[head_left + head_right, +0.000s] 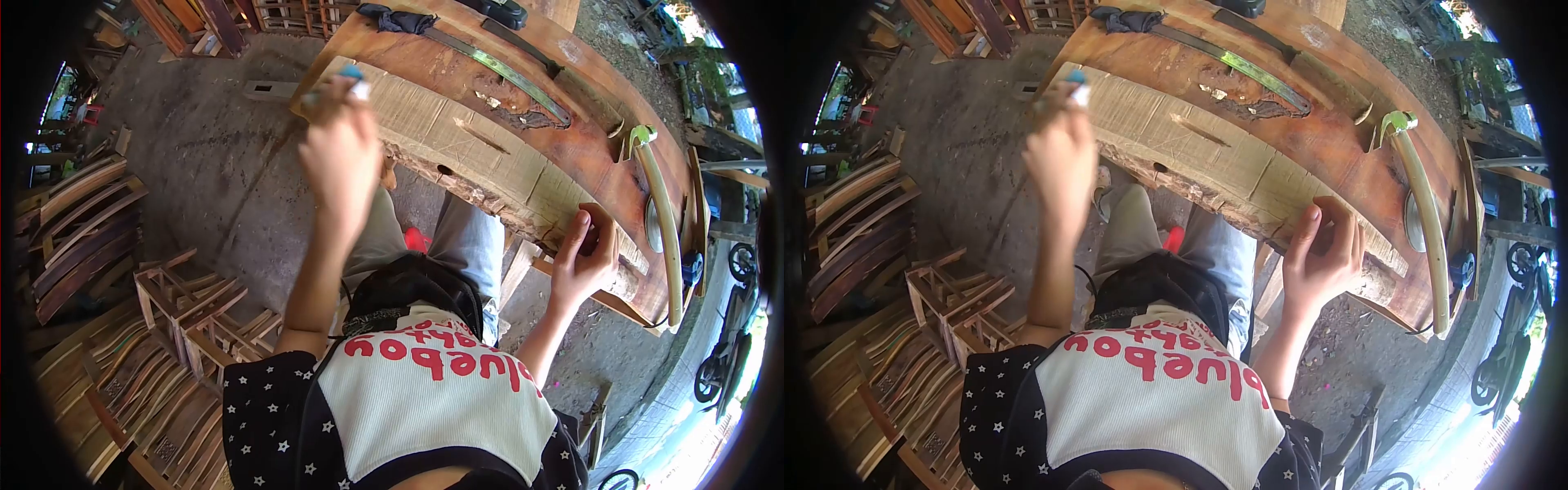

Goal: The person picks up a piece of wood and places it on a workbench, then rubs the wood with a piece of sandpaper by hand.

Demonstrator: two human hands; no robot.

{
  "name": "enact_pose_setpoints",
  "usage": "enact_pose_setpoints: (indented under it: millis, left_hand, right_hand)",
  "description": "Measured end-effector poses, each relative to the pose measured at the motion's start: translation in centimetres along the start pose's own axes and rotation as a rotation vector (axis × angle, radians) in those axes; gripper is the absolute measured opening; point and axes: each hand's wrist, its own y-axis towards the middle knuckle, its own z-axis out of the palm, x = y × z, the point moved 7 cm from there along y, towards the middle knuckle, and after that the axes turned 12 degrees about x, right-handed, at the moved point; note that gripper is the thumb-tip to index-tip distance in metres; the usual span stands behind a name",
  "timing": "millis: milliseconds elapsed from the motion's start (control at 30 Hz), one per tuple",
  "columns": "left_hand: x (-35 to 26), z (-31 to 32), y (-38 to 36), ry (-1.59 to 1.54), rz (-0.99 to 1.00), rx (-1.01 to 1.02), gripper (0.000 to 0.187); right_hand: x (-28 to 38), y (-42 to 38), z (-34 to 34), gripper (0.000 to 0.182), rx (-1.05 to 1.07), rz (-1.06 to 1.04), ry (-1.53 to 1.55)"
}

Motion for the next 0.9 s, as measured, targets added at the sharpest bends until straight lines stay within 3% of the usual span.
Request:
enact_pose_setpoints:
  millis: [33, 67, 100, 133, 200, 233, 300, 333, 367, 467, 533, 633, 767, 800, 867, 900]
  left_hand:
    - [-2.5, 0.7, -2.4, 0.035, 0.333, -0.276, 0.025]
    - [-5.3, 1.9, -4.8, 0.055, 0.414, -0.075, 0.027]
    - [-7.2, 3.7, -7.9, -0.016, 0.614, -0.166, 0.027]
    - [-8.6, 3.9, -10.1, -0.138, 0.756, -0.115, 0.025]
    - [-7.5, 3.8, -9.0, -0.200, 0.806, -0.053, 0.023]
    - [-6.2, 2.9, -7.0, -0.063, 0.769, -0.111, 0.023]
    - [-1.2, 1.0, -1.5, 0.070, 0.389, -0.133, 0.024]
    - [1.2, 0.1, 0.9, 0.049, -0.033, 0.111, 0.026]
    - [1.6, -1.2, 1.0, 0.166, 0.432, -0.464, 0.031]
    - [-1.5, 0.7, -2.2, 0.054, 0.475, -0.505, 0.029]
    - [-5.4, 3.2, -7.1, -0.101, 0.728, -0.377, 0.027]
    - [-4.6, 3.2, -7.0, -0.202, 0.980, -0.293, 0.024]
    - [4.7, 0.0, 0.8, -0.011, 0.664, -0.549, 0.025]
    - [4.5, -0.9, 0.8, 0.022, 0.701, -0.659, 0.024]
    - [2.5, 0.9, -0.7, -0.029, 0.586, -0.585, 0.023]
    - [-0.5, 1.2, -2.6, -0.169, 0.704, -0.526, 0.023]
  right_hand:
    - [0.0, 0.1, 0.0, 0.016, -0.004, 0.001, -0.002]
    - [-0.1, 0.1, 0.1, 0.016, 0.002, 0.020, -0.010]
    - [-0.2, 0.1, 0.1, 0.015, 0.012, 0.038, -0.019]
    - [-0.2, 0.0, 0.1, 0.015, 0.013, 0.036, -0.026]
    - [-0.2, 0.0, 0.1, 0.016, -0.010, 0.011, -0.014]
    - [-0.2, 0.0, 0.1, 0.016, -0.009, 0.015, -0.013]
    - [-0.1, 0.0, -0.1, 0.016, -0.008, 0.004, -0.006]
    - [-0.2, 0.0, 0.0, 0.016, -0.011, 0.006, 0.000]
    - [-0.1, 0.0, 0.0, 0.016, -0.008, 0.001, -0.017]
    - [-0.1, 0.1, 0.1, 0.016, -0.017, 0.002, -0.042]
    - [0.0, 0.0, 0.2, 0.016, -0.016, 0.006, -0.058]
    - [-0.2, 0.1, 0.1, 0.015, -0.008, 0.027, -0.049]
    - [-0.1, -0.1, -0.2, 0.013, -0.028, 0.010, -0.039]
    - [0.0, -0.1, -0.3, 0.012, -0.034, -0.004, -0.041]
    - [-0.1, -0.1, -0.1, 0.013, -0.039, 0.000, -0.050]
    - [0.0, 0.0, 0.0, 0.013, -0.039, 0.002, -0.060]
